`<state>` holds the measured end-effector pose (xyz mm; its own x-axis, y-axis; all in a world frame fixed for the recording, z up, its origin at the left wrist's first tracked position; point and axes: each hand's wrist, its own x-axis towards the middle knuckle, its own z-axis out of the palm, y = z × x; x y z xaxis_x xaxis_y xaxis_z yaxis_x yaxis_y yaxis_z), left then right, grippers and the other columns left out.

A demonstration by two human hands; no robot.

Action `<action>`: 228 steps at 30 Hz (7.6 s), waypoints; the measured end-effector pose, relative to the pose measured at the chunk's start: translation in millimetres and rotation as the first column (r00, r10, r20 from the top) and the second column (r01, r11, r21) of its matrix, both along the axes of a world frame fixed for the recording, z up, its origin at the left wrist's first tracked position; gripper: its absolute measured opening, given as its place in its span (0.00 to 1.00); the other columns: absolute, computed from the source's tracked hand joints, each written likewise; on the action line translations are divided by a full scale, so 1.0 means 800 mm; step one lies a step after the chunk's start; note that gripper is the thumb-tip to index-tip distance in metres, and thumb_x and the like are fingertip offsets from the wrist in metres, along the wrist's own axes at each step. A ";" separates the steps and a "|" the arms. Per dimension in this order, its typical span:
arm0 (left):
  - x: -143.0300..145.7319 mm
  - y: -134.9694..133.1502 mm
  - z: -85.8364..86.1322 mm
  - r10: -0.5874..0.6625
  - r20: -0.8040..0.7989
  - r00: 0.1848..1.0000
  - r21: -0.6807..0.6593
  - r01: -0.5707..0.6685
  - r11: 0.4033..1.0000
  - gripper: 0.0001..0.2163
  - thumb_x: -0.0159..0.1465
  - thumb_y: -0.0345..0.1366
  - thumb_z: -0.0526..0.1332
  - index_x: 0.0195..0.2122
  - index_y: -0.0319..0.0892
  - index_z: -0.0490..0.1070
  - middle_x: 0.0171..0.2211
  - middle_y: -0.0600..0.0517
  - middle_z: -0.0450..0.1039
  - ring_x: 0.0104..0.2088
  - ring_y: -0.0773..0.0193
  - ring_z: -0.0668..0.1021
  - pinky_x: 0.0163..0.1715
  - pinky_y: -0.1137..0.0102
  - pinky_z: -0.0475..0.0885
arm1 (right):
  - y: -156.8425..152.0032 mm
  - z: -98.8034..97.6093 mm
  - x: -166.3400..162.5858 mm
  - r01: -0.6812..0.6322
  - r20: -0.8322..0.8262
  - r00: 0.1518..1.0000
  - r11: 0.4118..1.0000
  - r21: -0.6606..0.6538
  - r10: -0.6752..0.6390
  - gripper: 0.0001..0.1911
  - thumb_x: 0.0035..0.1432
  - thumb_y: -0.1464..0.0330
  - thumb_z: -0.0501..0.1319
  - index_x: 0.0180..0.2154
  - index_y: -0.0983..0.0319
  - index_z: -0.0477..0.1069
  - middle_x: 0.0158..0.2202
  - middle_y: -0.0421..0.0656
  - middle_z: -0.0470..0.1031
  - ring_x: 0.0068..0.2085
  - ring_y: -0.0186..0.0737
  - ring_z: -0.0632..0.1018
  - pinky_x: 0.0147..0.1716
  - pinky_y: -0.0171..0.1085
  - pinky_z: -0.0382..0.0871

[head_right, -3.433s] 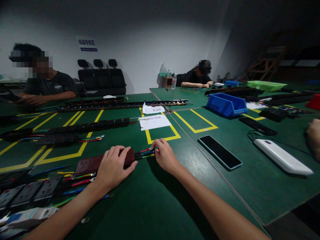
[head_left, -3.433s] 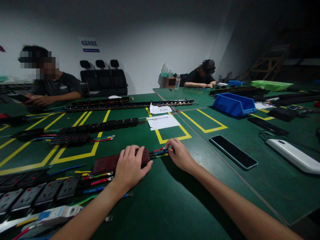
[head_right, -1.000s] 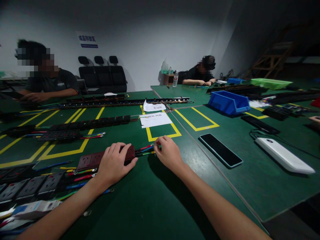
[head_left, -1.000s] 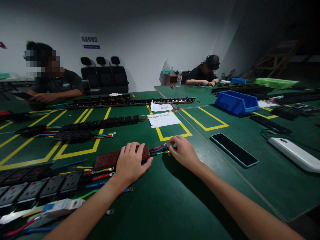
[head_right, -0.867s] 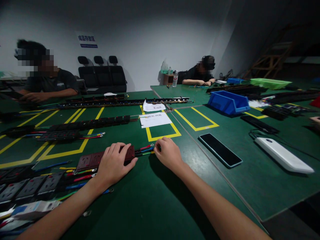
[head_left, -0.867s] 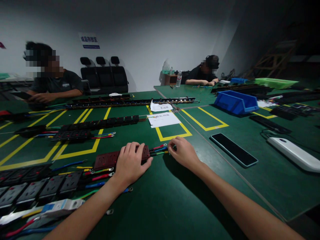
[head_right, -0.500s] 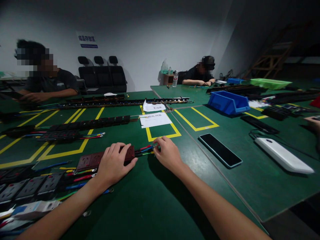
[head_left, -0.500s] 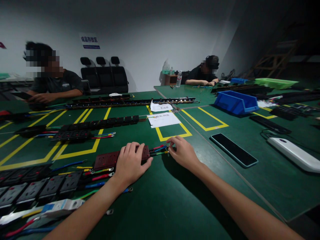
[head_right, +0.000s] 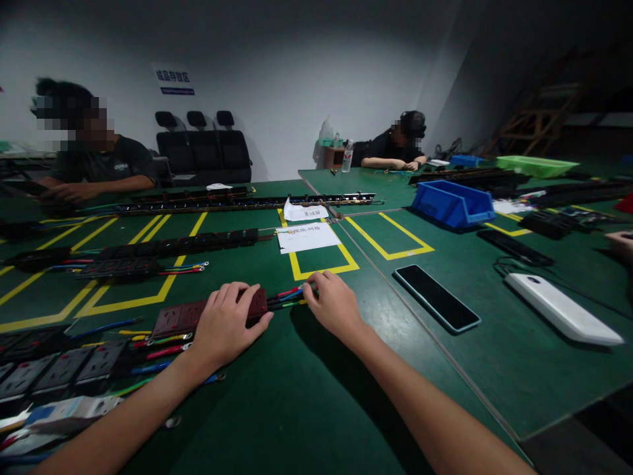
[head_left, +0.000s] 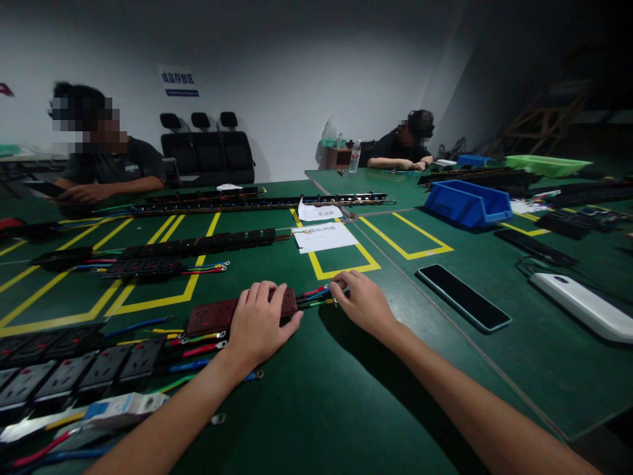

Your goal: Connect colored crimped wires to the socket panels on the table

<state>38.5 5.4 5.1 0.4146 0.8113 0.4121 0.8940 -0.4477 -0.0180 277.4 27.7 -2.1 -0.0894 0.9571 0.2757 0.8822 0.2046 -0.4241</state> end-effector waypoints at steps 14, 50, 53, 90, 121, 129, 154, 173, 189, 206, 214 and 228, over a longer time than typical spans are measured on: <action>0.000 0.000 0.000 0.000 0.009 1.000 -0.011 0.000 1.000 0.26 0.67 0.52 0.57 0.57 0.35 0.70 0.47 0.39 0.71 0.48 0.46 0.72 0.46 0.53 0.69 | 0.010 -0.021 0.004 -0.145 -0.075 0.987 0.989 0.006 0.145 0.11 0.68 0.72 0.54 0.46 0.59 0.73 0.43 0.45 0.73 0.44 0.40 0.74 0.43 0.36 0.65; -0.001 0.000 0.000 -0.009 0.031 0.999 -0.005 0.010 1.000 0.25 0.67 0.51 0.57 0.56 0.37 0.70 0.48 0.39 0.71 0.48 0.46 0.72 0.46 0.53 0.69 | -0.008 0.012 -0.006 -0.079 0.120 0.990 0.995 0.064 0.071 0.11 0.61 0.70 0.59 0.43 0.59 0.78 0.37 0.45 0.81 0.41 0.44 0.77 0.39 0.39 0.66; 0.000 -0.001 0.002 0.001 0.009 1.000 -0.011 -0.001 1.000 0.26 0.67 0.51 0.57 0.57 0.36 0.70 0.48 0.39 0.71 0.48 0.46 0.72 0.46 0.53 0.68 | -0.009 0.014 -0.007 -0.060 0.133 0.989 0.998 0.026 0.056 0.12 0.62 0.70 0.59 0.44 0.59 0.78 0.37 0.46 0.81 0.40 0.44 0.78 0.38 0.39 0.65; 0.001 -0.001 0.001 -0.005 0.019 1.000 -0.010 0.006 1.000 0.26 0.67 0.51 0.57 0.57 0.37 0.70 0.47 0.40 0.71 0.47 0.47 0.72 0.46 0.54 0.68 | -0.007 0.011 -0.003 -0.042 0.135 0.990 0.996 0.073 0.032 0.13 0.63 0.69 0.57 0.45 0.58 0.78 0.36 0.45 0.81 0.38 0.43 0.79 0.37 0.37 0.65; 0.001 0.001 0.001 0.013 -0.025 1.000 -0.021 -0.013 1.000 0.28 0.67 0.53 0.56 0.58 0.34 0.70 0.48 0.38 0.71 0.48 0.46 0.72 0.46 0.54 0.69 | 0.005 0.023 0.035 -0.342 0.094 0.928 0.925 -0.166 0.360 0.11 0.60 0.65 0.62 0.43 0.58 0.80 0.39 0.45 0.76 0.37 0.38 0.75 0.34 0.35 0.62; 0.000 0.002 0.001 -0.002 -0.014 1.000 -0.011 0.002 1.000 0.27 0.67 0.53 0.55 0.57 0.35 0.70 0.48 0.38 0.71 0.48 0.46 0.72 0.46 0.54 0.69 | 0.008 0.022 0.032 -0.325 0.131 0.929 0.932 -0.159 0.346 0.09 0.62 0.62 0.66 0.41 0.59 0.79 0.39 0.44 0.75 0.37 0.38 0.75 0.33 0.35 0.61; 0.001 0.002 0.002 0.010 -0.030 1.000 -0.027 -0.011 1.000 0.28 0.68 0.53 0.56 0.58 0.34 0.70 0.48 0.38 0.71 0.48 0.46 0.72 0.47 0.53 0.68 | 0.008 0.021 0.030 -0.277 0.204 0.934 0.956 -0.099 0.292 0.15 0.64 0.54 0.63 0.43 0.57 0.76 0.39 0.42 0.78 0.37 0.39 0.77 0.30 0.34 0.58; 0.001 0.001 0.003 -0.002 -0.012 1.000 -0.025 0.002 1.000 0.27 0.68 0.53 0.55 0.57 0.34 0.70 0.47 0.39 0.71 0.47 0.46 0.72 0.46 0.53 0.68 | 0.004 0.025 0.024 -0.352 0.260 0.890 0.927 -0.130 0.375 0.15 0.71 0.63 0.55 0.43 0.60 0.79 0.41 0.45 0.76 0.41 0.38 0.76 0.38 0.34 0.63; 0.001 0.000 0.002 -0.007 0.003 1.000 -0.013 0.007 1.000 0.26 0.68 0.52 0.55 0.57 0.36 0.70 0.47 0.39 0.71 0.47 0.46 0.72 0.46 0.53 0.68 | 0.003 0.018 0.020 -0.299 0.223 0.922 0.948 -0.112 0.317 0.11 0.64 0.59 0.64 0.40 0.60 0.75 0.40 0.43 0.75 0.38 0.38 0.75 0.33 0.34 0.59; 0.001 0.000 0.001 -0.008 0.008 1.000 0.006 0.008 1.000 0.25 0.68 0.51 0.55 0.57 0.37 0.71 0.47 0.39 0.72 0.47 0.46 0.72 0.46 0.53 0.68 | 0.010 0.000 0.008 -0.175 0.248 0.949 0.980 -0.096 0.194 0.14 0.70 0.57 0.57 0.40 0.60 0.72 0.41 0.44 0.78 0.43 0.41 0.76 0.33 0.35 0.60; 0.001 0.001 0.001 -0.005 0.021 1.000 -0.002 0.005 1.000 0.25 0.67 0.52 0.56 0.57 0.37 0.71 0.47 0.40 0.72 0.47 0.45 0.72 0.45 0.53 0.68 | 0.010 0.004 0.005 -0.098 0.192 0.973 0.983 -0.152 0.127 0.18 0.69 0.54 0.55 0.37 0.59 0.74 0.37 0.45 0.79 0.39 0.42 0.77 0.30 0.35 0.55; 0.001 0.000 0.003 0.009 -0.033 0.999 -0.001 -0.009 1.000 0.26 0.68 0.52 0.55 0.57 0.36 0.70 0.47 0.39 0.71 0.47 0.47 0.72 0.46 0.54 0.68 | 0.009 -0.005 0.000 -0.010 0.116 0.993 0.986 -0.168 0.030 0.32 0.68 0.46 0.49 0.24 0.60 0.74 0.27 0.44 0.74 0.28 0.36 0.71 0.25 0.36 0.48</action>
<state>39.2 5.2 7.1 0.4203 0.8159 0.3971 0.8971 -0.4394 -0.0467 277.4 34.9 -6.4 -0.1317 0.9863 0.0989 0.9245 0.1582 -0.3469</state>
